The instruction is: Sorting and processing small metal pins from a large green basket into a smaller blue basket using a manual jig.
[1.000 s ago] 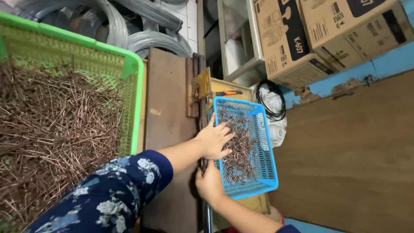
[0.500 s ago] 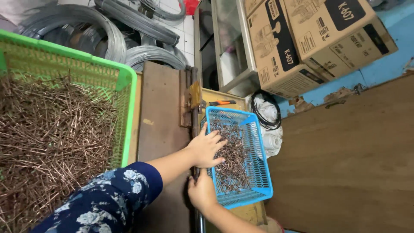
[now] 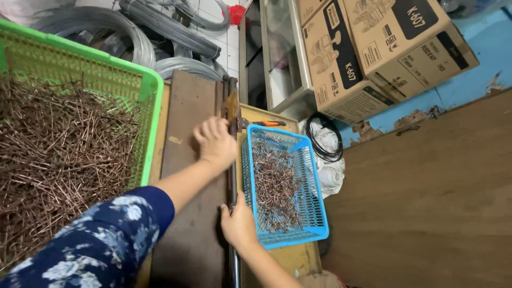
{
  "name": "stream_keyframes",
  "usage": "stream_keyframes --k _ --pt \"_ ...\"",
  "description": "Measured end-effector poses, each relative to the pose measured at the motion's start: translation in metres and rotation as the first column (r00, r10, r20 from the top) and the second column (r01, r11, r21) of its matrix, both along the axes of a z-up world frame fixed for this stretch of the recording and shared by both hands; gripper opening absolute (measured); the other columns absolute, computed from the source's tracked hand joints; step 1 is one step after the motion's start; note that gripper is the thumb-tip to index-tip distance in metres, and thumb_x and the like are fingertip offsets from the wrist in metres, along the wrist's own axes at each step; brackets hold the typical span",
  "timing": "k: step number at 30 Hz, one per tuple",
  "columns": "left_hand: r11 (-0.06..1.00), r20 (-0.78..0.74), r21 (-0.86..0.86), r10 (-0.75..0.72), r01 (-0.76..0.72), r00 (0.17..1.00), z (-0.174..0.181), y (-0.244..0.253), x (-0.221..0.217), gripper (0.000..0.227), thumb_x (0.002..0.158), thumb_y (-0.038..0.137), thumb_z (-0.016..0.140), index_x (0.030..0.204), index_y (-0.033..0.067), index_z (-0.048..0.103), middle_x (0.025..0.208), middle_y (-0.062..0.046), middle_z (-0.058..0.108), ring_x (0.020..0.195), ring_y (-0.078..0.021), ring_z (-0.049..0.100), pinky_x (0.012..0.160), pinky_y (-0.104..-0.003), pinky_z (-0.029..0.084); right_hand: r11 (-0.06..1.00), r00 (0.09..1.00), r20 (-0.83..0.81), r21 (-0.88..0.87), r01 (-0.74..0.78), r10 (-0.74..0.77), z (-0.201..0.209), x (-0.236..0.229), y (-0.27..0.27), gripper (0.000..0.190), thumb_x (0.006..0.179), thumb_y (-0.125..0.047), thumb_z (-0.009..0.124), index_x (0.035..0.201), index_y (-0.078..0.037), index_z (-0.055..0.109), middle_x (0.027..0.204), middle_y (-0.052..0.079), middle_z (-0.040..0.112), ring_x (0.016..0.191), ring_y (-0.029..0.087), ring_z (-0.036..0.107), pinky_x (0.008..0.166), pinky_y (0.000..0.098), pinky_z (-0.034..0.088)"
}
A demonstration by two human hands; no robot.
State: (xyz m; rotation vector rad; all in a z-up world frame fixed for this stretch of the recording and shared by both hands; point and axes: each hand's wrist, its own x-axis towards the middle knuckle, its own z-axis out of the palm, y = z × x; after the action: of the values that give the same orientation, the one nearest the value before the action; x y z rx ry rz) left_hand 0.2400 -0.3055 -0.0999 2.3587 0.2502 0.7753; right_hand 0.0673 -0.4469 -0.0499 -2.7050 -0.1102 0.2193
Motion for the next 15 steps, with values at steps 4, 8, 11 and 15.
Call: stream_keyframes --k 4,8,11,15 --pt "0.998 -0.133 0.062 0.017 -0.009 0.991 -0.009 0.040 0.023 0.075 0.083 0.017 0.063 0.154 -0.0063 0.048 0.130 -0.029 0.061 0.117 -0.0458 0.056 0.111 -0.084 0.026 0.998 0.994 0.092 0.000 -0.066 0.066 -0.005 -0.004 -0.003 0.090 0.097 -0.019 0.069 0.169 -0.001 0.019 0.104 0.029 0.074 0.086 0.046 0.076 0.076 0.0537 0.060" --pt "0.940 -0.381 0.197 -0.189 0.279 0.905 0.009 0.072 0.041 0.025 0.094 0.017 0.061 0.114 0.0053 0.070 0.114 -0.021 0.074 0.112 -0.0448 0.063 0.114 -0.090 0.018 0.997 0.991 0.111 -0.024 -0.077 0.080 0.008 -0.003 0.006 0.096 0.097 -0.015 0.067 0.172 -0.008 0.008 0.094 0.030 0.076 0.073 0.049 0.074 0.062 0.0580 0.057" --pt "0.935 -0.409 0.218 -0.172 0.279 0.896 0.021 0.082 0.046 0.021 0.097 0.021 0.063 0.107 0.0079 0.077 0.111 -0.020 0.076 0.114 -0.0446 0.062 0.118 -0.089 0.011 0.994 0.992 0.084 -0.051 -0.094 0.099 0.015 -0.006 0.007 0.091 0.098 -0.018 0.066 0.171 -0.004 0.014 0.085 0.028 0.077 0.068 0.048 0.074 0.059 0.0578 0.056" --pt "0.917 -0.405 0.322 -0.092 0.237 0.909 0.021 0.087 0.059 0.025 0.100 0.021 0.061 0.108 0.0122 0.083 0.125 -0.019 0.070 0.117 -0.0449 0.059 0.116 -0.091 0.012 0.988 0.993 -0.007 -0.096 -0.117 0.117 0.021 -0.001 0.007 0.094 0.098 -0.019 0.062 0.173 -0.005 0.008 0.098 0.034 0.076 0.080 0.052 0.075 0.068 0.0588 0.059"
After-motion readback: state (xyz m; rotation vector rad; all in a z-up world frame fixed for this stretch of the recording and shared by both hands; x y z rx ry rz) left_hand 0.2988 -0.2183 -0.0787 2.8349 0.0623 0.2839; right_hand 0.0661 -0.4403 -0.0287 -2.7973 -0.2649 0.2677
